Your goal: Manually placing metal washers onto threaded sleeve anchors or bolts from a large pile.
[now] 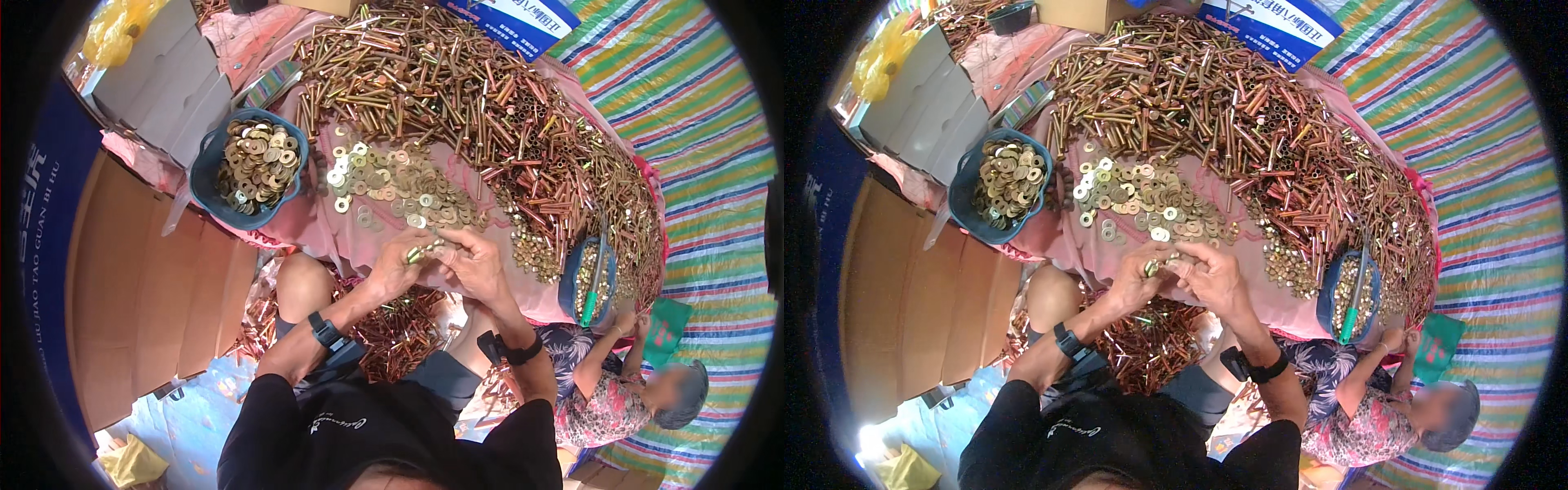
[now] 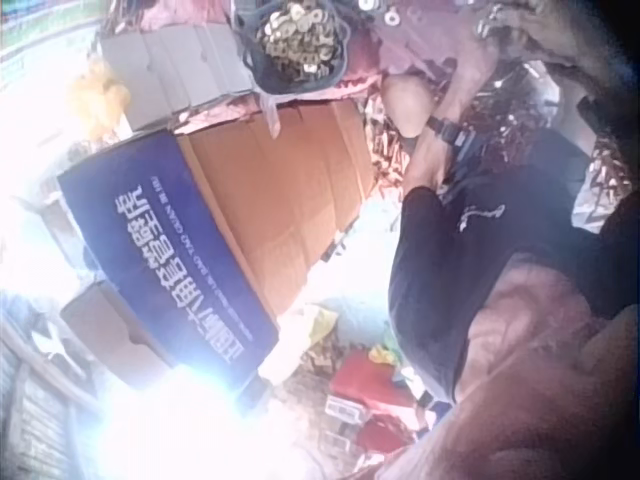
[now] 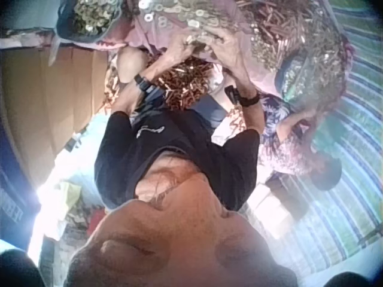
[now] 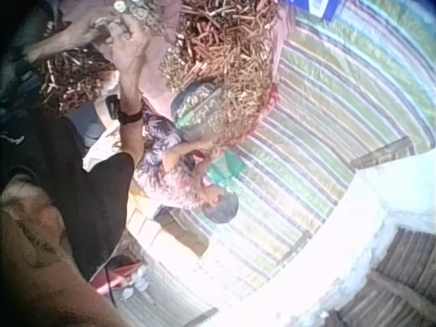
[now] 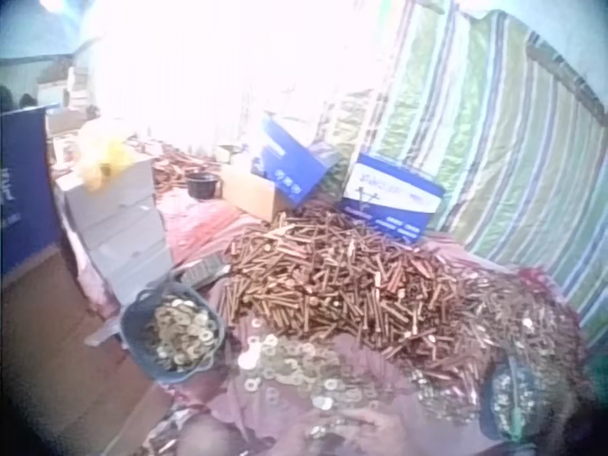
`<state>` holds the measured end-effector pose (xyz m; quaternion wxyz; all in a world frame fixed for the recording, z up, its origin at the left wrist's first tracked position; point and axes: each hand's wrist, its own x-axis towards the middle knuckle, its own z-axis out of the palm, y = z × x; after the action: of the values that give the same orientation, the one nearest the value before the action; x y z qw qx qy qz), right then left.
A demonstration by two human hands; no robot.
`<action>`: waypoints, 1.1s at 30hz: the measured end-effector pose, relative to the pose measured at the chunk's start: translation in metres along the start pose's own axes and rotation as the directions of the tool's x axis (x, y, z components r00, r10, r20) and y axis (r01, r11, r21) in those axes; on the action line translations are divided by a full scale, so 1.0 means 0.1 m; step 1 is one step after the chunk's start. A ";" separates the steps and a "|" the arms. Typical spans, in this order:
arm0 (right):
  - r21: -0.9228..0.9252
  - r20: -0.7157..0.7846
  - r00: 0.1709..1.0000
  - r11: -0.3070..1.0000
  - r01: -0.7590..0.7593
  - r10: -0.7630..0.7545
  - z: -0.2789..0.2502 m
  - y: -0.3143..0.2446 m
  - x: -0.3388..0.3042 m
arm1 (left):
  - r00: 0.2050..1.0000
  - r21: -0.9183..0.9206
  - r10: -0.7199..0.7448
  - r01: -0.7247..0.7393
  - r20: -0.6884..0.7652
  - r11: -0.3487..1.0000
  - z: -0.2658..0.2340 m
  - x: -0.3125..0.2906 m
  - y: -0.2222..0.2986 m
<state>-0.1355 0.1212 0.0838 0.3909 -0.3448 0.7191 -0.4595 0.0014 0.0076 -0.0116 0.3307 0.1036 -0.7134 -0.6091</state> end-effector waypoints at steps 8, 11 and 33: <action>-0.742 -0.299 0.811 0.657 0.134 -0.503 -0.88 0.35 0.38 | 0.968 -0.190 -0.242 0.249 0.057 0.950 -0.03 0.03 0.13; -0.919 -0.265 0.869 0.381 -0.097 -0.418 -0.98 0.34 0.49 | 0.998 -0.055 -0.061 0.060 -0.021 0.997 -0.02 0.03 0.02; 0.227 -0.161 0.956 0.952 -0.206 0.245 -0.79 0.35 0.08 | 0.996 -0.018 -0.085 0.084 -0.027 0.996 -0.05 -0.04 0.05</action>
<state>-0.2131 0.1567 0.0709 0.4055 -0.1726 0.7353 -0.5148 0.0086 0.0066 -0.0076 0.3154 0.1393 -0.6985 -0.6271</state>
